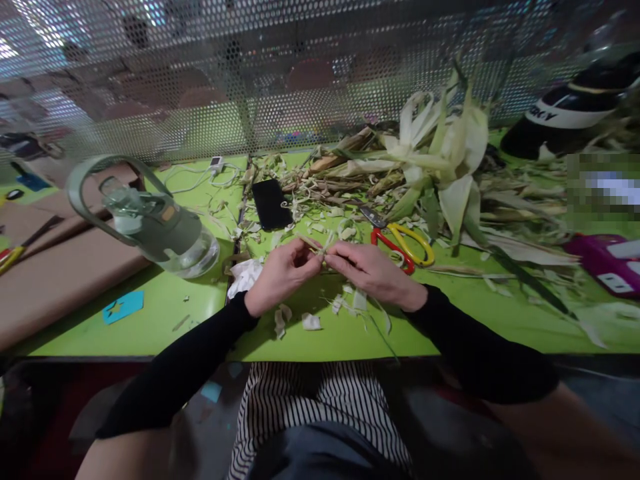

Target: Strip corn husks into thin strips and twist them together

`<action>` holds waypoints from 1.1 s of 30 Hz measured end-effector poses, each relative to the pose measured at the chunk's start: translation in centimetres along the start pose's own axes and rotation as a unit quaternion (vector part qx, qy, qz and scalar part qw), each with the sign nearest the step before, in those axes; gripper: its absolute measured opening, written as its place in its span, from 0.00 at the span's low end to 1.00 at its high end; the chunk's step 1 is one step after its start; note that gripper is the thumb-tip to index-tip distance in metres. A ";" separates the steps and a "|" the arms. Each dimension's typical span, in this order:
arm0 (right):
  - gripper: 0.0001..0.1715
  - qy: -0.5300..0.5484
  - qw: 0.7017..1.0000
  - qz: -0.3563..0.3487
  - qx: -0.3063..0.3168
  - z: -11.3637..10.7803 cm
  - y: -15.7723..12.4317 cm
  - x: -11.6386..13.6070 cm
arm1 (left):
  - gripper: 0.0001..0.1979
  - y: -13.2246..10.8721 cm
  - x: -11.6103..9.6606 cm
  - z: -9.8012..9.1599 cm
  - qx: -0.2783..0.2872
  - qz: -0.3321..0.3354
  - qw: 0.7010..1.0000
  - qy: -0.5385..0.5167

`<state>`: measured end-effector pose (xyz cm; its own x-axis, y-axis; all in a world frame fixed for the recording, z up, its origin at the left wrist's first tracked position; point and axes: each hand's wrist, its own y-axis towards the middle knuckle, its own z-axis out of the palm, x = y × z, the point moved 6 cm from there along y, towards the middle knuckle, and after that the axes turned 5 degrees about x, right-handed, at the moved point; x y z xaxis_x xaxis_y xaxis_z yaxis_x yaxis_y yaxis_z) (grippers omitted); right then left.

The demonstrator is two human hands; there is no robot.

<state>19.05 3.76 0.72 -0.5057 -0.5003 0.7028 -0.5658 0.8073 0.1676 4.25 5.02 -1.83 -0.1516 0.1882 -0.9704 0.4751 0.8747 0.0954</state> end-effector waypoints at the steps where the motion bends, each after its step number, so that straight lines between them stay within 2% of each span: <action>1: 0.17 0.001 1.000 -0.001 0.000 0.1 0.0 0.0 | 0.11 0.0 -0.1 0.0 0.002 0.006 1.000 0.012; 5: 0.18 0.014 1.000 0.008 -0.010 0.1 -0.1 -0.1 | 0.12 0.1 -0.2 0.2 0.012 0.021 1.000 0.004; 11: 0.25 0.041 0.997 0.054 -0.047 -0.1 -0.2 -0.9 | 0.18 0.3 0.5 1.2 0.050 0.006 0.990 -0.133; 14: 0.24 0.040 0.995 0.057 -0.066 0.1 -0.2 -0.9 | 0.22 0.1 0.4 1.5 0.059 -0.018 0.984 -0.169; 17: 0.23 0.043 0.995 0.051 -0.067 0.2 -0.2 -0.7 | 0.18 0.0 -0.2 0.9 0.037 -0.017 0.987 -0.157; 21: 0.23 0.069 0.995 0.039 -0.062 0.2 -0.1 -0.7 | 0.20 0.2 -0.4 1.0 0.077 -0.033 0.984 -0.160; 26: 0.17 0.133 0.987 0.023 -0.089 0.1 -0.1 -1.4 | 0.20 0.3 0.1 0.6 0.038 -0.071 0.970 -0.228; 30: 0.14 0.135 0.987 0.015 -0.081 -0.2 -0.1 -1.6 | 0.25 0.1 0.2 1.0 0.075 -0.101 0.959 -0.255; 33: 0.13 0.138 0.985 0.014 -0.098 -1.1 -0.1 -1.5 | 0.21 0.0 0.1 0.9 0.097 -0.107 0.958 -0.249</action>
<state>20.55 4.73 0.39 -0.3076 -0.3936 0.8663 -0.4041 0.8783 0.2556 5.04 4.61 -2.15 0.1448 -0.2649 -0.9533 0.6388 0.7608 -0.1144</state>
